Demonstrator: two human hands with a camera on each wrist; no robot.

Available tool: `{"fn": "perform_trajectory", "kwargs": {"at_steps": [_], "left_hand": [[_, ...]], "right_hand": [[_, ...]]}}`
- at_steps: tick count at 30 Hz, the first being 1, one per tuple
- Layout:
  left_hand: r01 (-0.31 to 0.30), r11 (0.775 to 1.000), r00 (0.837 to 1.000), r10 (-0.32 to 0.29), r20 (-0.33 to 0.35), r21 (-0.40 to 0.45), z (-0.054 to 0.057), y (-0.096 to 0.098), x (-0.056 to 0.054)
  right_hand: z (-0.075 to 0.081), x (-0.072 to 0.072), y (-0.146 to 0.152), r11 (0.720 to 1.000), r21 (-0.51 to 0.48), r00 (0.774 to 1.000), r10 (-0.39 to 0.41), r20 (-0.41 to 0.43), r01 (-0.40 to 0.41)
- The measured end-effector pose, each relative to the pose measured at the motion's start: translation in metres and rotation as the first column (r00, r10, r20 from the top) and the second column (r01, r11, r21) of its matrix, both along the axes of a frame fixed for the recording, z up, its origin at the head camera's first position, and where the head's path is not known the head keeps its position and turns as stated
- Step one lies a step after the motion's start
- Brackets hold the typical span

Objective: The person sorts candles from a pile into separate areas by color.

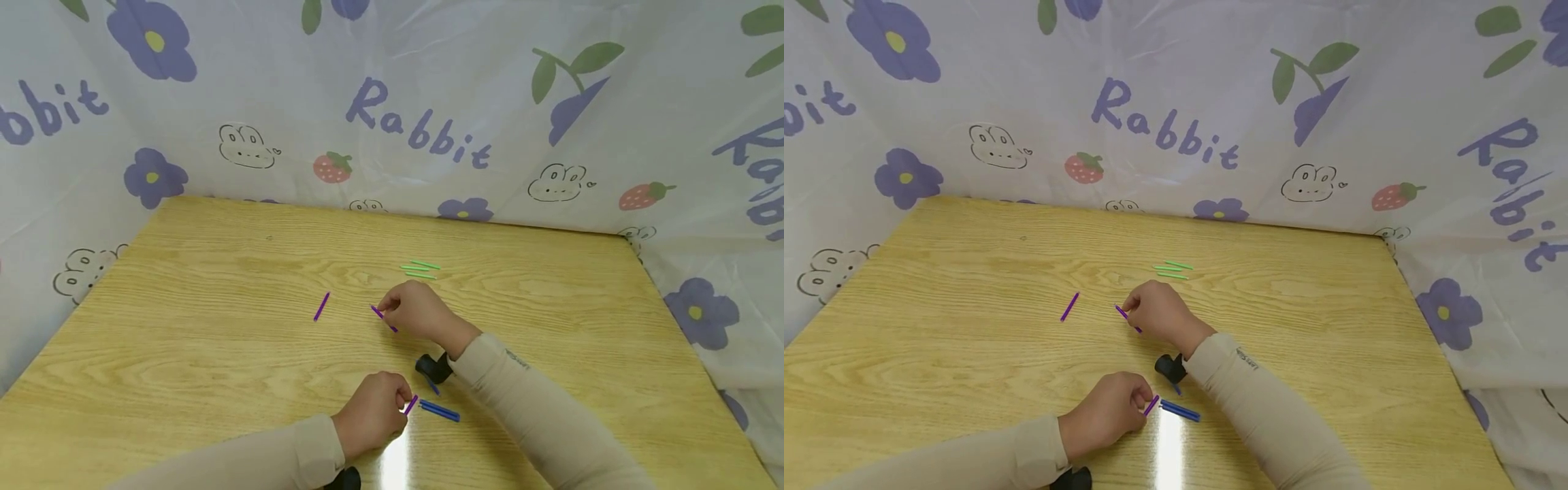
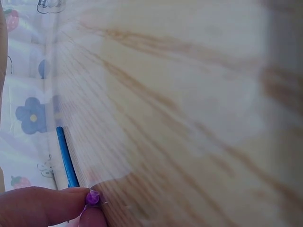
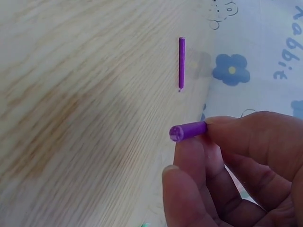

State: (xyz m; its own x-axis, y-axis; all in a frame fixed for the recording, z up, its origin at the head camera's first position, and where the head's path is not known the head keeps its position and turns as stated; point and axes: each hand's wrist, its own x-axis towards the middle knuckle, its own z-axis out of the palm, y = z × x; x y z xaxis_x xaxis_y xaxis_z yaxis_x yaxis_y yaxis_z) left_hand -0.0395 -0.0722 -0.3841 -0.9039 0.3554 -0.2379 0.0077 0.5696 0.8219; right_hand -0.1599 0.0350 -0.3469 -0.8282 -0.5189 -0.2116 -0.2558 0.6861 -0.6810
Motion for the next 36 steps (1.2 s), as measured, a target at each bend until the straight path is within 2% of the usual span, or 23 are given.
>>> {"fn": "perform_trajectory", "kwargs": {"at_steps": [17, 25, 36], "left_hand": [[-0.011, 1.0, 1.0, 0.01, -0.014, -0.009, -0.001, 0.002, -0.001], [0.004, 1.0, 1.0, -0.004, -0.019, -0.014, -0.004, 0.002, -0.001], [-0.009, 1.0, 1.0, 0.009, 0.002, -0.027, 0.0, 0.002, -0.001]], "right_hand": [[-0.003, -0.01, -0.007, 0.999, -0.028, 0.998, -0.032, 0.06, 0.034], [-0.003, -0.011, -0.007, 0.998, -0.026, 0.997, -0.055, 0.048, 0.056], [-0.005, -0.017, -0.011, 0.997, -0.013, 0.996, -0.075, 0.044, 0.076]]}}
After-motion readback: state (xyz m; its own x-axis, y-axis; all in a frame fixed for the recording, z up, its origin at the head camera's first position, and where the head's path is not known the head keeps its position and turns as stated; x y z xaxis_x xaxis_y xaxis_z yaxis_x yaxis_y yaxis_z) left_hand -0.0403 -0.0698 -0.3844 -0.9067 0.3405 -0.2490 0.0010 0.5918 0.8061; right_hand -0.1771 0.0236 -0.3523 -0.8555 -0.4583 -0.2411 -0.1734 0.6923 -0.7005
